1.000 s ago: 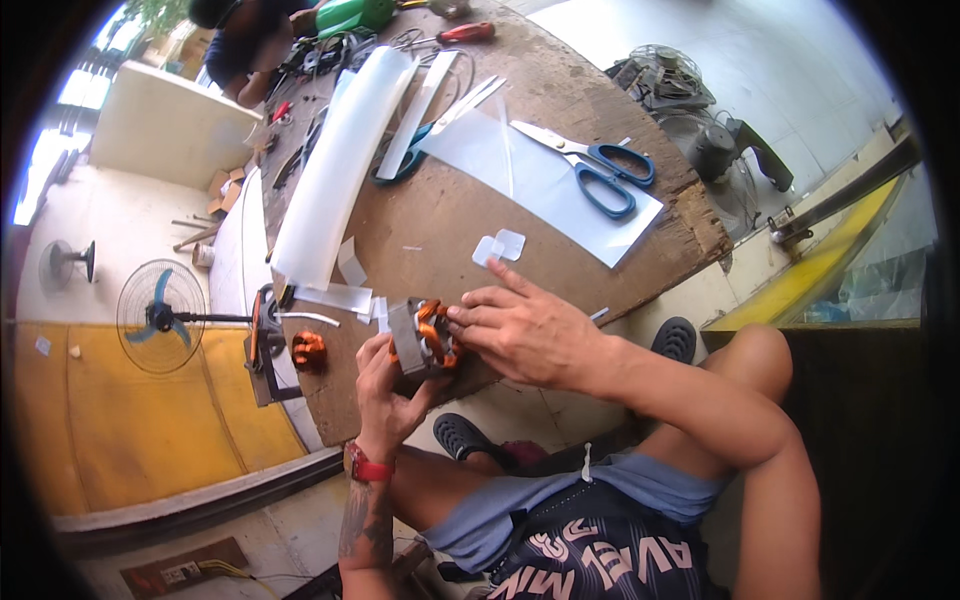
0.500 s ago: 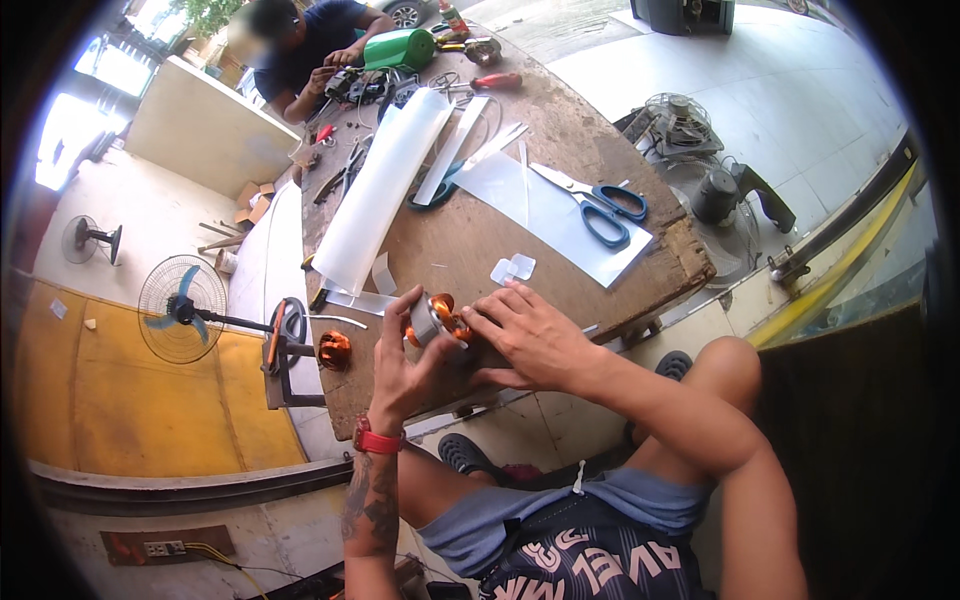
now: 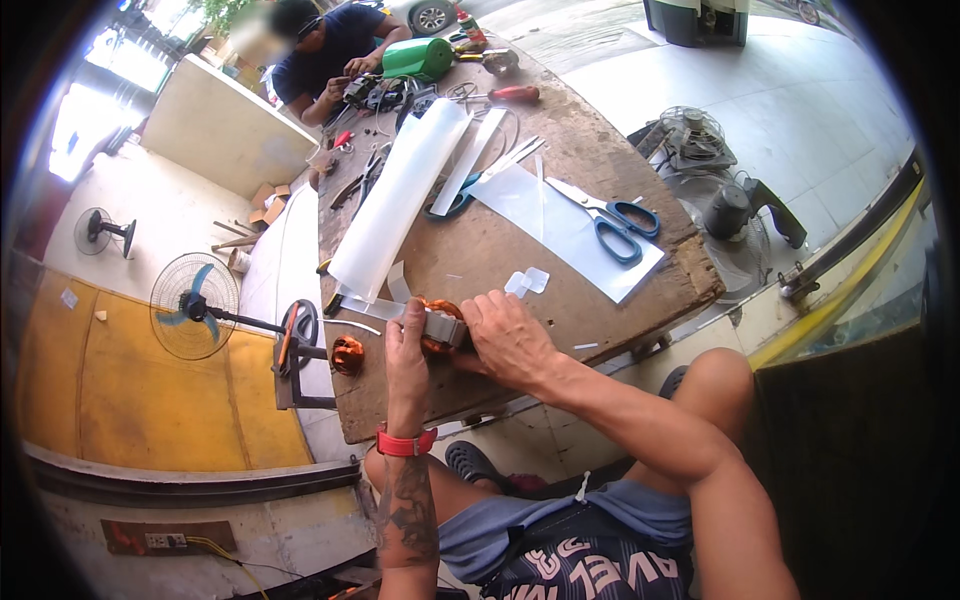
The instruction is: The person assembles a small electric motor by hand, inserting copper wire coils into a metal stator and securing them with white tape. The person handles the stator and coils directly, rotating the assembly to fit and tape each coil in place.
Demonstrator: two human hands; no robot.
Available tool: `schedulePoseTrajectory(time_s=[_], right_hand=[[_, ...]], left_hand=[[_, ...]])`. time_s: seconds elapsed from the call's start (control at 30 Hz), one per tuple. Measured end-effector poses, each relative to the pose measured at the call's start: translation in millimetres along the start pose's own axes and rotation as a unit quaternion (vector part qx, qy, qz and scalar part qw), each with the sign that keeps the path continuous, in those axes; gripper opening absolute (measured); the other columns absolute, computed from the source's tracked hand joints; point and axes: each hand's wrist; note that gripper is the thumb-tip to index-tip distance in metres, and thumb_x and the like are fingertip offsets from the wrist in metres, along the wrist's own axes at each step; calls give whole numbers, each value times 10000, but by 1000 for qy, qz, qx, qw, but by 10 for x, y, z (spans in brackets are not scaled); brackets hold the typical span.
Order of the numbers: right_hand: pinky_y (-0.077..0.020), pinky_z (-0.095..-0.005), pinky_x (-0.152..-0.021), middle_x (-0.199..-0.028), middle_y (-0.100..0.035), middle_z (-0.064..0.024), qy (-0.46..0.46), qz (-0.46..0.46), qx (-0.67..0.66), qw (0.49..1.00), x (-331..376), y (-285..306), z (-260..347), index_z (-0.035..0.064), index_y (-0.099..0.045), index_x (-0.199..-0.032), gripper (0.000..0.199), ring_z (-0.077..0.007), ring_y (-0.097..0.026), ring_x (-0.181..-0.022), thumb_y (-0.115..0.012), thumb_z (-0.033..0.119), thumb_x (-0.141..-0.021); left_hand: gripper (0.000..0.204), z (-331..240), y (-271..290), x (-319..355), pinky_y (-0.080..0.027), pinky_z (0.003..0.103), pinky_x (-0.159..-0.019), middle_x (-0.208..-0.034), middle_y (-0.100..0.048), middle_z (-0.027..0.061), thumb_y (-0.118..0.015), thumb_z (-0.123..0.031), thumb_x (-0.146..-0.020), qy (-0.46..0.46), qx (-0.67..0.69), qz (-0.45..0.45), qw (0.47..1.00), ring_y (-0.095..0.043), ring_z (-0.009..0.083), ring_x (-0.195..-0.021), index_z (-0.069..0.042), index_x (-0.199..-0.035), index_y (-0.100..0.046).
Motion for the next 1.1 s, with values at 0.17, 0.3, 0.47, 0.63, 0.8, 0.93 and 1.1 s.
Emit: schedulePoseTrajectory(time_s=[0.17, 0.3, 0.47, 0.63, 0.8, 0.93, 1.1], right_hand=[[-475, -381, -888, -975, -628, -115, 36, 6, 25, 999, 38, 189, 51, 13, -594, -1161, 581, -264, -614, -972, -825, 432, -832], [-464, -392, -879, -963, -664, -105, 31, 15, 30, 999, 245, 622, 4, 52, -624, -1225, 559, -254, -642, -945, -815, 441, -872], [-456, -379, -863, -924, -708, -55, -22, 30, -18, 999, 266, 968, -209, 105, -697, -1114, 321, -231, -673, -926, -733, 386, -964], [-459, -381, -864, -931, -698, -56, 41, 34, -10, 999, 280, 817, -195, 107, -715, -1056, 230, -236, -672, -947, -711, 324, -980], [-473, -389, -909, -977, -676, -63, 64, 62, 36, 995, 281, 667, -206, 103, -715, -1031, 197, -244, -655, -1010, -712, 289, -966], [-479, -392, -926, -1040, -659, -71, 72, 65, 35, 995, 305, 557, -159, 105, -712, -1037, 183, -250, -634, -1051, -706, 273, -965], [-481, -397, -920, -1071, -627, -88, 69, 43, 2, 997, 297, 367, -163, 114, -716, -1149, 243, -257, -616, -1069, -708, 234, -937]], left_hand=[[541, 13, 154, -17, -568, 284, -823, -1157, -672, 107, -683, -402, -1032, -38, 16, 67, 997, -673, 147, -1010, -12, -1368, -519], [917, -114, 507, -74, -541, 321, -1018, -1382, -586, 169, -902, -351, -825, -86, -13, 201, 976, -606, 222, -1268, -26, -1533, -418], [897, -181, 683, -238, -500, 365, -1082, -1386, -604, 138, -744, -636, -864, -55, -82, 273, 957, -586, 224, -1312, -43, -1498, -518], [707, -221, 505, -168, -476, 247, -821, -1255, -664, 70, -623, -567, -979, -41, -124, 278, 951, -617, 130, -1053, -92, -1496, -537], [604, -299, 334, -253, -425, 223, -784, -1055, -631, -2, -524, -555, -1045, -31, -213, 241, 946, -564, 115, -953, -98, -1434, -595], [567, -212, 339, -489, -418, 226, -816, -975, -587, -29, -437, -515, -1104, 33, -206, 222, 952, -555, 109, -949, -63, -1388, -628], [571, -42, 465, -266, -426, 227, -899, -1212, -660, 47, -399, -476, -1123, -35, -106, 175, 978, -602, 132, -1098, -29, -1445, -549]])
Point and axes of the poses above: each hand's wrist, its own x-axis away from the middle knuckle, its own y-axis out of the back of the hand, z = x × y
